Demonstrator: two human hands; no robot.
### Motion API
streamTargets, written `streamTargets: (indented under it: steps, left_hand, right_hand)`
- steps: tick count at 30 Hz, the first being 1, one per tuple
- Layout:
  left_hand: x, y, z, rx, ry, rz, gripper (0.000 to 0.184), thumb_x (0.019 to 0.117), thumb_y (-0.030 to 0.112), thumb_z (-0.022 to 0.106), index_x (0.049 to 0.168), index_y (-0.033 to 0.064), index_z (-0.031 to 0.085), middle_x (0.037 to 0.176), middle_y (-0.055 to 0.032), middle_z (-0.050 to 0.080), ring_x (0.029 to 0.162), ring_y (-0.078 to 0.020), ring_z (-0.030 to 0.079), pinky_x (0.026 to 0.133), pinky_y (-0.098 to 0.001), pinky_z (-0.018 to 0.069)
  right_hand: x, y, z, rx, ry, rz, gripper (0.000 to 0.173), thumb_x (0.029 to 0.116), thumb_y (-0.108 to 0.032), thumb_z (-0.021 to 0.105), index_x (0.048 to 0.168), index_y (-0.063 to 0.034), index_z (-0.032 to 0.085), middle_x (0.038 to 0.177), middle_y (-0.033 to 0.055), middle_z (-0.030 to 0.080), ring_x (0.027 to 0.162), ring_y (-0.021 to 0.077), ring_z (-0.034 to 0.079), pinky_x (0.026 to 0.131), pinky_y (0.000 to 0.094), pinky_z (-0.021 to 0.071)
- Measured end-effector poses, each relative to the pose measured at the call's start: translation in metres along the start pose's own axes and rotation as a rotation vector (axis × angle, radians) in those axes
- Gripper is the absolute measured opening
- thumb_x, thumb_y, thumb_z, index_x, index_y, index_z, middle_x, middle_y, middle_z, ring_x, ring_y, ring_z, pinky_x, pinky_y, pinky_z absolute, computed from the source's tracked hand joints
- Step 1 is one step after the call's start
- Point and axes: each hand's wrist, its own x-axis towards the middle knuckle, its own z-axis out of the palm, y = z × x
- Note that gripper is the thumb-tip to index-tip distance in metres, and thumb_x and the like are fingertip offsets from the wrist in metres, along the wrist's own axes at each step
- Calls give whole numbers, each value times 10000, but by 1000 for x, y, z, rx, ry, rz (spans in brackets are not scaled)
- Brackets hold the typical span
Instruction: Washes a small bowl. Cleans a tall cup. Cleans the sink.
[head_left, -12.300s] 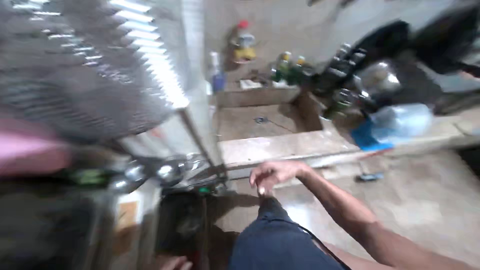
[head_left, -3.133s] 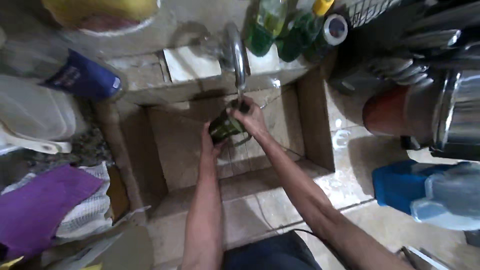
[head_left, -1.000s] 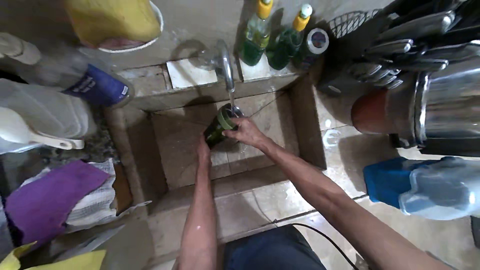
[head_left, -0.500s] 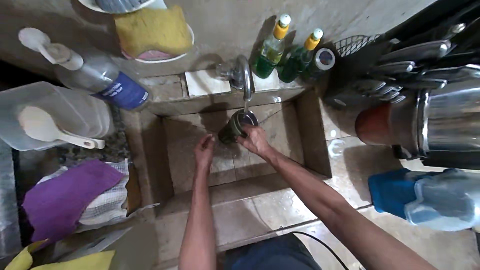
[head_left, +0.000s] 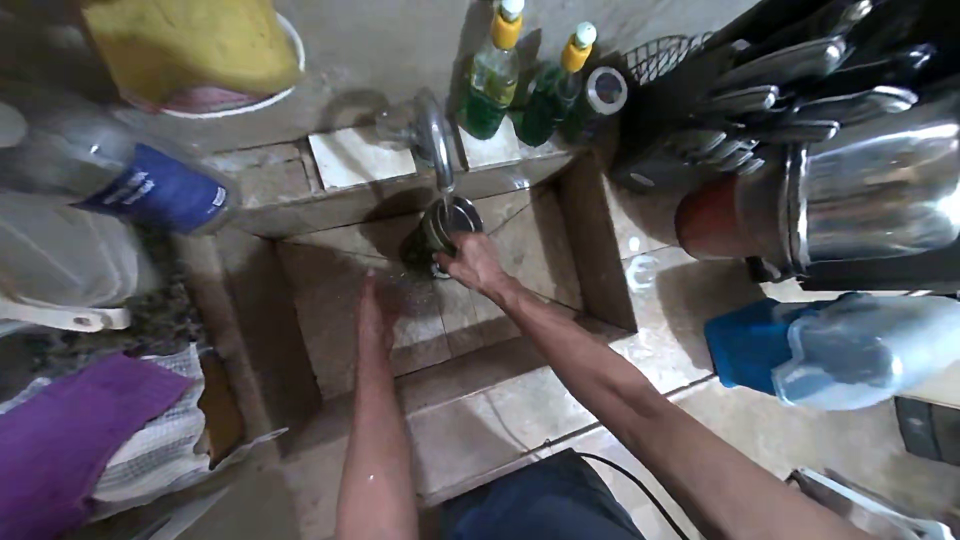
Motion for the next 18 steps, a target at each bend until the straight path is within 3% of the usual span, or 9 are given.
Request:
streamTargets:
  steps: [2,4,6,8,11,12,14,16,18]
  left_hand:
    - [0,6,8,-44,-69,24,660,1028,645,407,1475,167,490,1394,-104,605,1177,-295,644,933,-533,561]
    - [-2,11,21,-111,-172,108,637,1009,616,478,1512,225,458,1401,-116,605,1182,-330,648,896,-579,584]
    - [-8,22,45,-102,-166,258,569,992,421,624,1481,182,457,1312,-145,632,1058,-316,693,793,-526,630]
    - [-20,38,73,69,-126,392,629,909,301,753,1446,110,487,1273,-144,632,1052,-239,687,823,-463,632]
    - [-32,57,115,453,-119,522,813,786,472,838,1431,107,504,1256,-135,654,1129,-205,656,970,-462,557]
    - [-31,58,127,513,-95,542,837,761,518,841,1411,110,509,1238,-130,665,1133,-206,659,981,-472,551]
    - [-22,56,134,470,-64,514,819,773,501,838,1415,110,513,1271,-137,649,1170,-223,638,998,-480,531]
    - [-5,53,127,216,-31,390,662,868,415,795,1422,154,543,1278,-119,651,1112,-243,672,878,-489,610]
    - [5,53,113,-67,17,113,557,969,475,652,1424,172,550,1300,-154,646,1077,-333,689,813,-554,616]
  right_hand:
    - [-2,3,-3,159,-1,45,302,895,-333,759,1058,-79,755,917,110,747,872,274,721,810,565,570]
    - [-10,13,-9,535,-39,182,283,906,-240,779,1091,-32,732,972,109,739,889,205,707,841,460,590]
    - [-19,32,-16,973,-35,332,322,955,-167,719,1214,14,657,1056,153,725,895,233,720,804,437,629]
    - [-28,62,-20,1263,16,468,419,1003,-266,659,1327,-25,549,1106,188,694,907,302,714,766,492,628]
    - [-30,100,-33,1397,-30,708,581,1009,-513,578,1445,-137,505,1256,162,665,1063,316,688,861,511,607]
    - [-26,103,-39,1375,-49,816,603,993,-558,573,1435,-152,516,1259,155,656,1050,312,687,824,494,612]
    - [-19,95,-50,1300,-61,911,600,990,-574,565,1426,-164,518,1247,149,649,1006,304,689,757,468,615]
    - [-12,81,-59,1294,-95,790,536,1025,-491,561,1445,-162,516,1270,155,649,1025,314,691,768,479,618]
    - [-9,57,-66,1314,-139,592,434,1071,-321,516,1449,-110,476,1274,177,635,1052,335,684,786,520,619]
